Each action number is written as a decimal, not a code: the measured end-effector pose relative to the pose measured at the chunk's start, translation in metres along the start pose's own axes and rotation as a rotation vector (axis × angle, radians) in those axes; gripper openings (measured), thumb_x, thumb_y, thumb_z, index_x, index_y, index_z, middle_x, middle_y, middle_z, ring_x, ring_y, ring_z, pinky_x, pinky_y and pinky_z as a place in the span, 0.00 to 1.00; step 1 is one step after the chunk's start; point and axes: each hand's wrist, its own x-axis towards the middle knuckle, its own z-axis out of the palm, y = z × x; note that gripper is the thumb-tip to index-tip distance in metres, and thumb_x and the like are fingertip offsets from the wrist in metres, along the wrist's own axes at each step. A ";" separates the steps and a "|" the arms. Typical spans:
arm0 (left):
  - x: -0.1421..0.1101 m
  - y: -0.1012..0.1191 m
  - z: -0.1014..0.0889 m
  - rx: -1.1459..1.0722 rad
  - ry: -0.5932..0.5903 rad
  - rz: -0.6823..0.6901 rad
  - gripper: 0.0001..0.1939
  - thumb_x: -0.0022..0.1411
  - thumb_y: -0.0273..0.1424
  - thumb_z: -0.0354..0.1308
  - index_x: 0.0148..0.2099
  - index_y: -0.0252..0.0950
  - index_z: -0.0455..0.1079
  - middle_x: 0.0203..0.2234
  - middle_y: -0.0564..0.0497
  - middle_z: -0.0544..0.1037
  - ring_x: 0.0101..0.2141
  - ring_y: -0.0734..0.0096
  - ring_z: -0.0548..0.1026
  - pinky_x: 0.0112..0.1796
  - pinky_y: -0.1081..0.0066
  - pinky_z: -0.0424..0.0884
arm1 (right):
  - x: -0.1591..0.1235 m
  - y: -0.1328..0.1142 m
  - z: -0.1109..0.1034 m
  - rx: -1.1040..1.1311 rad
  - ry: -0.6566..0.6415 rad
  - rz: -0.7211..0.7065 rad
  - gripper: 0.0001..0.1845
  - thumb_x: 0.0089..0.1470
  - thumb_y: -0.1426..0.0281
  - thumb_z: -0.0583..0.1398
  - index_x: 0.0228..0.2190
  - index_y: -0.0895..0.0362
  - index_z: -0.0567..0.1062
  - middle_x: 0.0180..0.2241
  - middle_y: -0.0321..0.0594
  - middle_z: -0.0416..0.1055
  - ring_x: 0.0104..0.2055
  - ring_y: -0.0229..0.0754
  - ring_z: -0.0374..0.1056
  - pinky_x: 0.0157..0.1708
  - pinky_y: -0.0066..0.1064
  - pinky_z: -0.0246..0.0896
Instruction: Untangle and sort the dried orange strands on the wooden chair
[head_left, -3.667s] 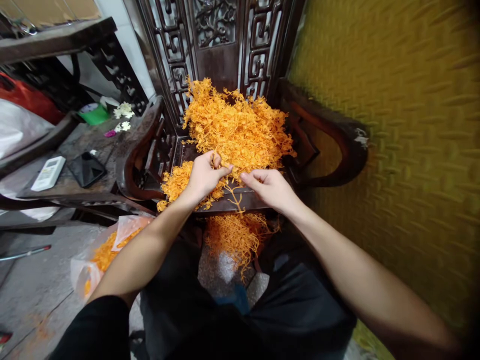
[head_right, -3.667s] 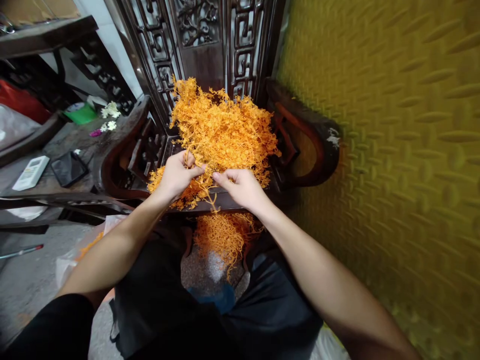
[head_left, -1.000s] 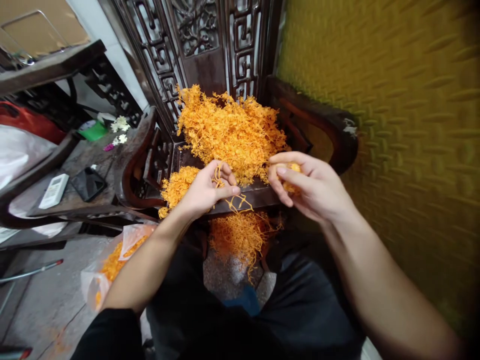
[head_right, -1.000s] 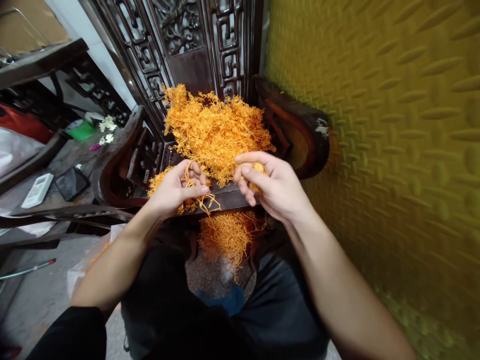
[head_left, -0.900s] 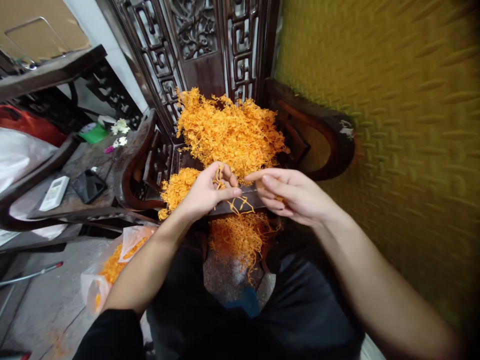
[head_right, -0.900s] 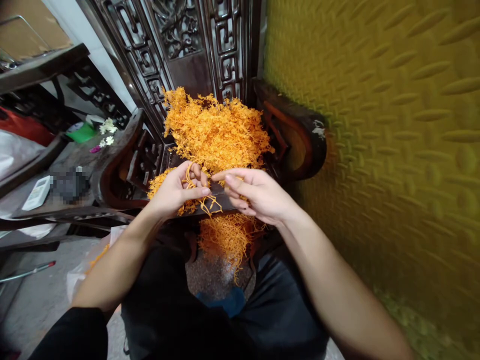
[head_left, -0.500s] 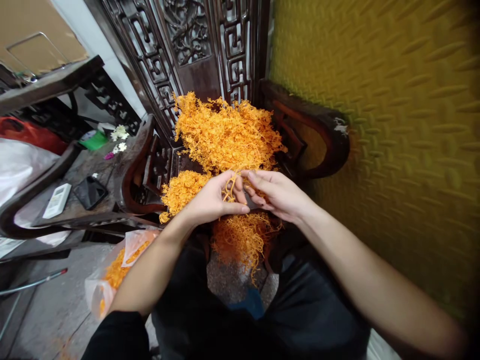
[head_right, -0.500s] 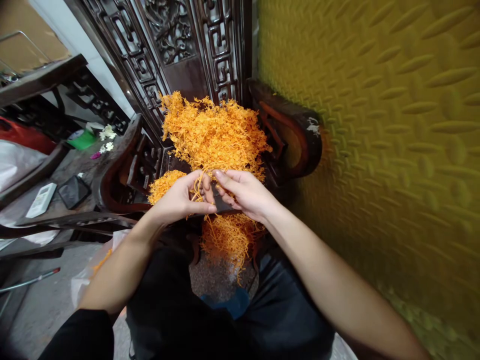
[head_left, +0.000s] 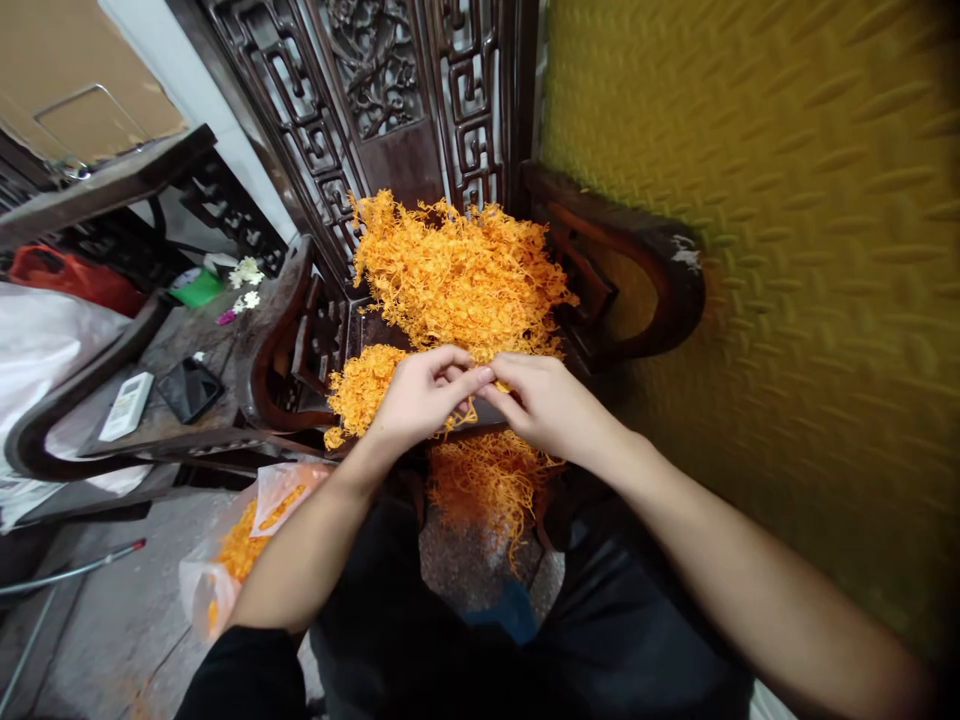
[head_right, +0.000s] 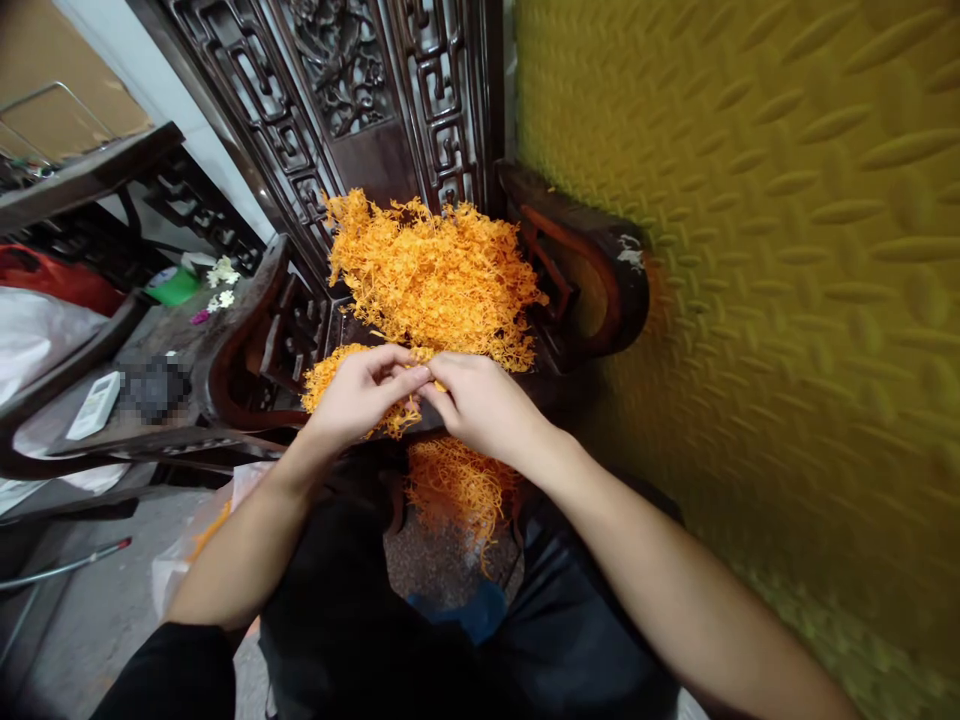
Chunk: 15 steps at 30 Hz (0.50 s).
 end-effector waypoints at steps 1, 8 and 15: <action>0.001 -0.001 0.000 0.007 0.004 0.019 0.16 0.60 0.43 0.67 0.36 0.34 0.75 0.22 0.51 0.78 0.23 0.73 0.76 0.27 0.73 0.71 | 0.000 -0.002 0.000 -0.022 -0.006 0.005 0.11 0.65 0.70 0.56 0.30 0.58 0.73 0.29 0.41 0.72 0.32 0.40 0.65 0.36 0.32 0.56; 0.014 0.001 -0.027 -0.027 0.508 0.300 0.13 0.63 0.36 0.66 0.30 0.35 0.72 0.20 0.55 0.76 0.20 0.78 0.71 0.25 0.76 0.68 | -0.007 -0.007 -0.005 0.123 -0.136 0.206 0.16 0.66 0.64 0.58 0.27 0.57 0.74 0.26 0.39 0.74 0.25 0.37 0.65 0.29 0.30 0.55; 0.006 -0.003 -0.022 0.041 0.198 0.279 0.09 0.64 0.37 0.65 0.38 0.35 0.80 0.26 0.51 0.82 0.27 0.71 0.79 0.33 0.70 0.75 | -0.011 0.001 -0.019 0.942 0.114 0.384 0.18 0.57 0.55 0.68 0.33 0.58 0.75 0.37 0.45 0.79 0.26 0.35 0.70 0.24 0.28 0.63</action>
